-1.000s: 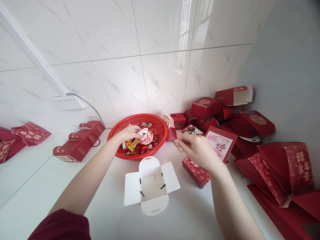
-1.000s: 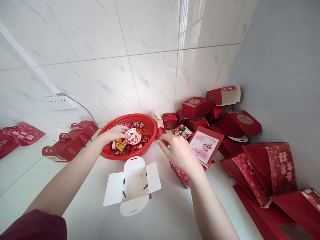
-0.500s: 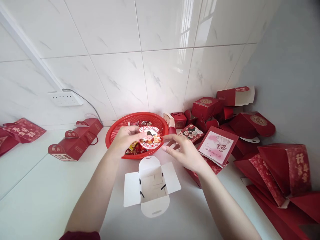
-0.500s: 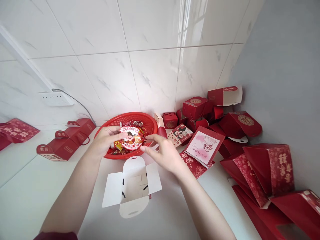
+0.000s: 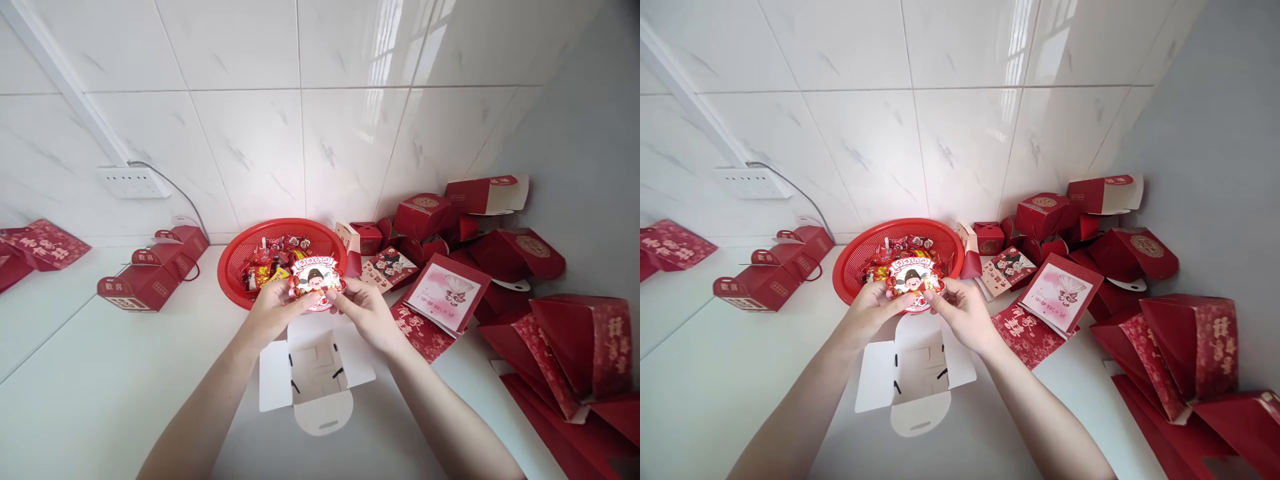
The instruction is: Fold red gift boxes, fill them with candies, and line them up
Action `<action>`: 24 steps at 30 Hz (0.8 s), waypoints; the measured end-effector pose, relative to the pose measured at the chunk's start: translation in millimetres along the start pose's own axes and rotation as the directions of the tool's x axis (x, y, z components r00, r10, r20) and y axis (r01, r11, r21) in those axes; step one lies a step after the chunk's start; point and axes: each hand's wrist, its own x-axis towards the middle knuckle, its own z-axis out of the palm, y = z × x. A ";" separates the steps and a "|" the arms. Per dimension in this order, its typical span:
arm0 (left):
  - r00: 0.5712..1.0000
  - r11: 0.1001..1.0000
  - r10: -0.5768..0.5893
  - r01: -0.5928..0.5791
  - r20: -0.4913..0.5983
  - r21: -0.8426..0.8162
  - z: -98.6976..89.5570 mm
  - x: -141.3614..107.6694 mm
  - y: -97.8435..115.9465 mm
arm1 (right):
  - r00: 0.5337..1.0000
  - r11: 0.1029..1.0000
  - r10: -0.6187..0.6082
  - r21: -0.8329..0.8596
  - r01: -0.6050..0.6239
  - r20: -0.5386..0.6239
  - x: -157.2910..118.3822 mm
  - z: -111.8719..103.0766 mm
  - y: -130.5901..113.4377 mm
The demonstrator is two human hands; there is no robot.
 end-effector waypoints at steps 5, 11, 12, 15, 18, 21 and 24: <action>1.000 1.000 0.014 -0.014 -0.027 -0.013 -5.8 2.1 -7.6 | 1.000 0.999 0.025 0.024 -0.025 0.007 2.1 4.1 3.5; 0.998 0.998 0.053 -0.054 0.019 0.045 -9.7 3.1 -13.3 | 0.999 0.994 0.046 0.101 -0.047 0.010 2.9 4.8 1.2; 0.998 0.997 0.061 -0.062 0.029 0.036 -9.4 3.2 -13.3 | 0.998 0.992 0.055 0.116 -0.057 0.017 2.7 4.5 1.7; 0.997 0.998 0.065 -0.064 0.047 -0.023 -7.4 3.0 -12.6 | 0.996 0.981 0.085 0.170 -0.090 0.040 1.9 3.4 3.8; 0.996 0.996 0.068 -0.064 0.062 -0.062 -5.1 2.5 -11.9 | 0.995 0.971 0.084 0.218 -0.095 0.061 1.2 2.9 5.0; 0.996 0.997 0.058 -0.055 0.064 -0.059 -3.5 2.5 -11.1 | 0.996 0.969 0.055 0.237 -0.069 0.067 1.3 3.1 3.9; 0.998 1.000 -0.005 0.006 0.061 -0.028 -4.2 3.8 -9.0 | 0.998 0.974 0.050 0.219 -0.055 0.031 2.1 3.4 2.8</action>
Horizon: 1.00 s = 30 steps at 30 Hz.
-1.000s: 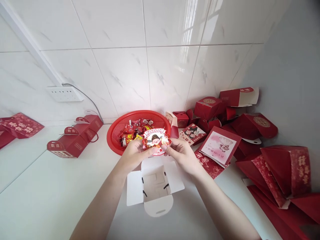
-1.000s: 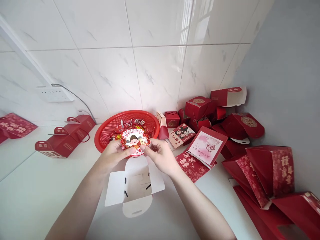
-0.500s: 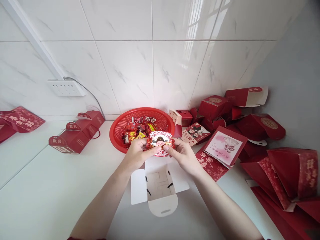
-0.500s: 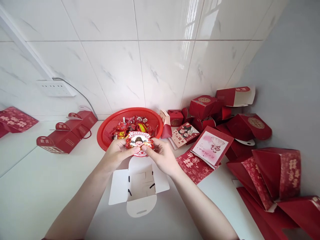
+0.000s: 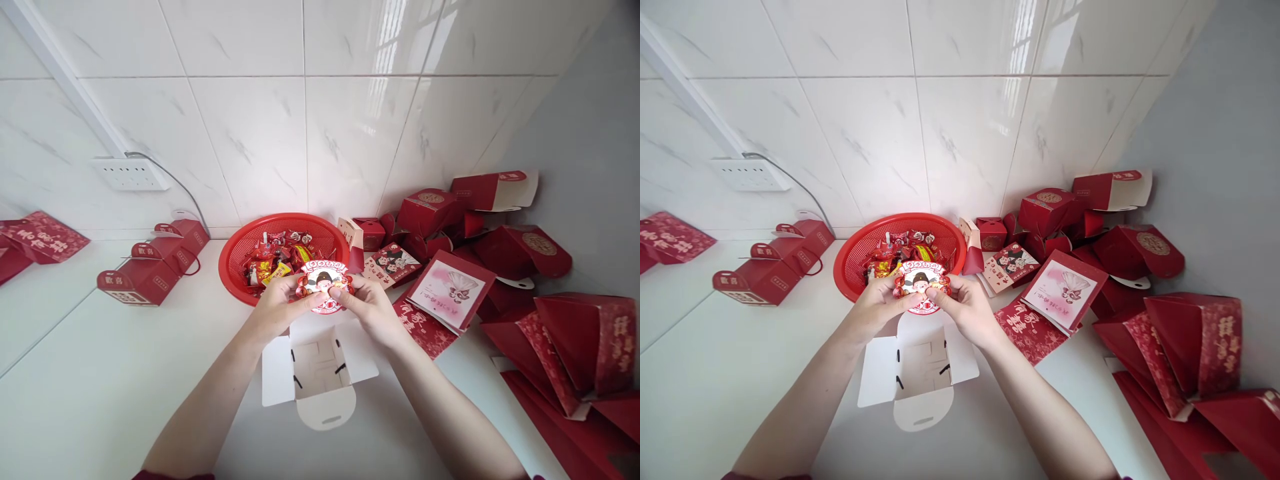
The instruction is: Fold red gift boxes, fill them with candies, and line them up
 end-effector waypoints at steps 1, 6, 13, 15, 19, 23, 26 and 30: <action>1.000 1.000 -0.020 0.020 0.001 0.003 -1.0 0.6 1.1 | 1.000 1.000 0.003 -0.013 -0.003 -0.019 0.3 0.0 0.0; 0.994 0.998 -0.033 0.039 -0.102 0.055 -10.7 1.2 6.9 | 0.996 0.996 0.048 -0.075 -0.053 -0.071 1.9 -1.0 -0.3; 0.990 0.990 -0.025 0.043 -0.137 0.133 -18.7 -2.0 6.7 | 0.997 0.995 0.074 -0.064 -0.076 -0.033 2.3 -1.9 -1.2; 0.989 0.987 -0.018 0.041 -0.149 0.155 -18.3 -2.0 6.0 | 0.997 0.997 0.069 -0.030 -0.070 -0.032 2.4 -1.5 0.0; 0.994 0.983 -0.015 0.036 -0.112 0.181 -14.6 -1.3 5.9 | 0.998 0.999 0.029 0.026 -0.027 -0.059 2.0 -0.6 1.2; 0.998 0.968 -0.049 0.057 -0.038 0.244 -11.8 -1.3 7.5 | 0.990 1.000 0.011 0.004 -0.011 -0.143 1.8 -0.7 0.6; 0.999 0.933 -0.039 0.042 -0.017 0.357 -12.2 -1.7 8.5 | 0.988 1.000 0.017 0.013 -0.016 -0.151 2.3 -1.2 0.6; 1.000 0.907 0.011 -0.015 0.012 0.421 -14.1 -1.9 9.3 | 0.991 0.999 0.036 0.010 -0.035 -0.129 2.7 -2.1 1.7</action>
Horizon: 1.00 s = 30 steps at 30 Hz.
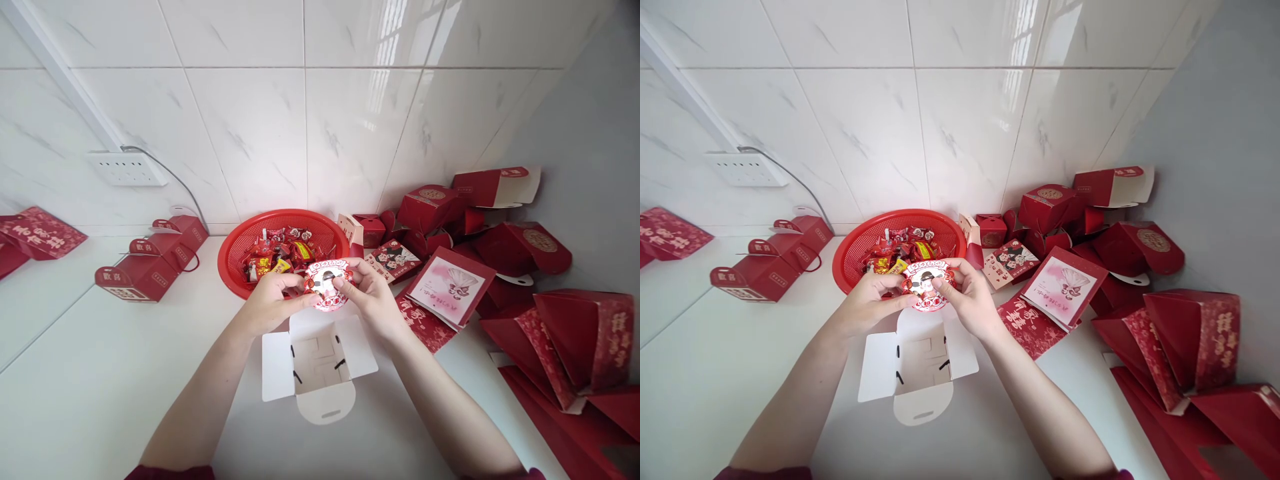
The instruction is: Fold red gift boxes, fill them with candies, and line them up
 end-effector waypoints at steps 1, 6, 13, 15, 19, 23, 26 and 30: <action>1.000 1.000 0.019 -0.019 0.007 0.002 -0.7 -0.1 -0.1 | 1.000 1.000 0.001 0.002 -0.001 0.017 0.2 -0.4 0.2; 0.996 0.993 0.065 -0.070 0.055 0.093 -6.0 -0.8 -1.8 | 0.990 0.999 0.019 -0.049 -0.013 0.140 1.2 -5.7 -1.2; 0.995 0.953 0.098 -0.090 -0.013 0.290 -8.3 1.4 -7.6 | 0.979 0.972 0.001 -0.230 0.047 0.205 -0.5 -19.2 -7.2; 0.995 0.951 0.096 -0.084 -0.025 0.299 -8.4 1.6 -8.9 | 0.981 0.953 -0.022 -0.293 0.079 0.192 -1.0 -22.0 -9.6; 0.992 0.944 0.127 -0.115 -0.020 0.309 -8.7 -1.4 -6.3 | 0.979 0.881 -0.095 -0.443 0.167 0.180 -2.2 -23.9 -14.1; 0.975 0.939 0.214 -0.222 0.059 0.262 -10.9 -8.6 3.4 | 0.972 0.887 -0.061 -0.434 0.158 0.229 -4.8 -24.5 -14.7; 0.985 0.960 0.172 -0.163 -0.017 0.229 -21.8 -16.0 10.7 | 0.980 0.882 -0.080 -0.444 0.155 0.185 -2.3 -31.1 -12.9; 0.987 0.972 0.029 0.009 -0.161 0.234 -50.7 -22.3 4.8 | 0.985 0.762 -0.170 -0.638 0.107 -0.037 19.6 -41.8 -12.5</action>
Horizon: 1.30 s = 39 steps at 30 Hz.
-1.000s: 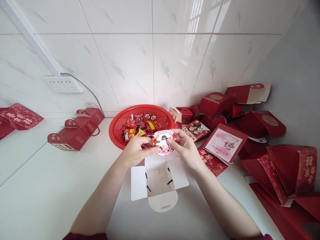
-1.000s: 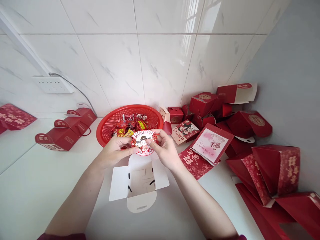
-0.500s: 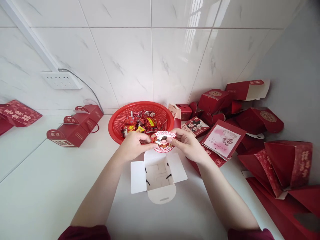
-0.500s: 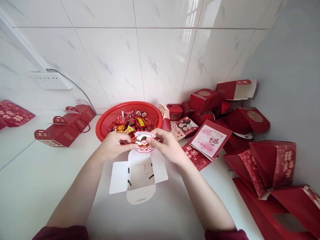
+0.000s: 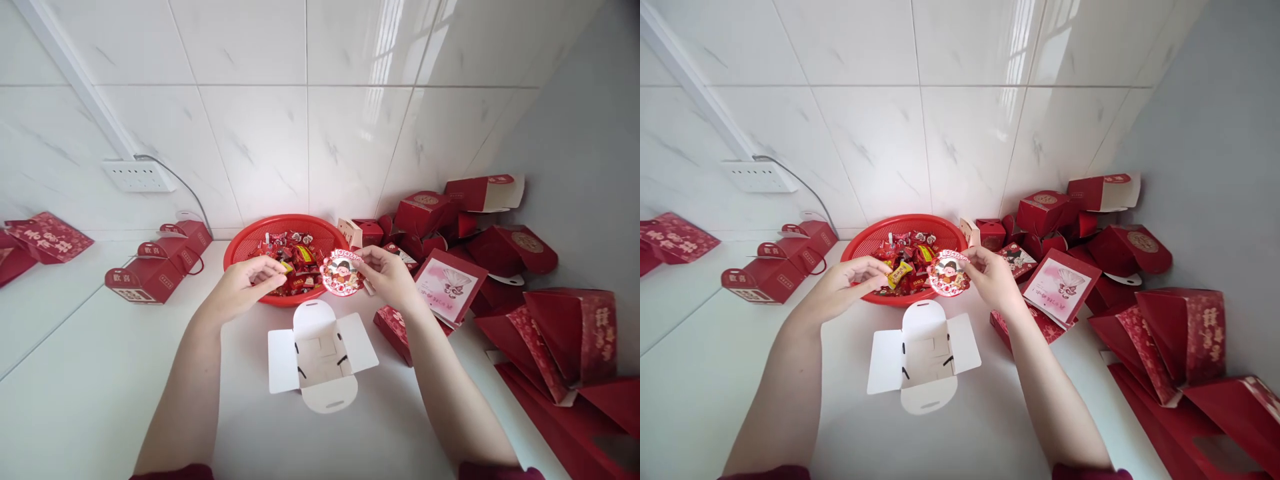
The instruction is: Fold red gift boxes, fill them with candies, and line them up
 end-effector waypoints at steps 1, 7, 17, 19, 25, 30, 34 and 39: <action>0.999 0.999 -0.025 0.027 -0.046 0.043 -5.6 2.1 -7.9 | 0.999 0.990 0.026 -0.140 -0.031 -0.039 9.1 0.8 0.8; 0.888 0.805 -0.063 0.315 -0.455 0.503 -5.9 33.9 -76.8 | 0.968 0.788 0.202 -0.612 -0.072 0.146 83.6 38.1 -2.1; 0.884 0.776 -0.119 0.367 -0.452 0.513 2.7 38.6 -115.8 | 0.755 0.649 0.201 -0.662 0.375 0.624 170.3 179.3 -24.2; 0.873 0.759 -0.137 0.396 -0.469 0.517 3.4 37.3 -115.4 | 0.644 0.662 0.111 -0.540 0.521 0.757 161.1 206.2 -25.4; 0.824 0.701 -0.309 0.535 -0.475 0.472 5.4 38.0 -113.6 | 0.424 0.637 0.088 -0.378 0.672 0.901 158.9 213.5 -11.2; 0.808 0.682 -0.367 0.570 -0.461 0.458 4.0 38.6 -109.1 | 0.555 0.510 0.262 -0.602 0.615 0.790 183.0 165.0 8.7; 0.812 0.676 -0.371 0.569 -0.451 0.469 3.4 39.9 -107.7 | 0.650 0.439 0.298 -0.705 0.557 0.699 186.3 133.6 14.0; 0.816 0.671 -0.352 0.562 -0.459 0.483 3.8 41.8 -108.5 | 0.619 0.513 0.113 -0.579 0.634 0.777 168.3 142.5 -2.6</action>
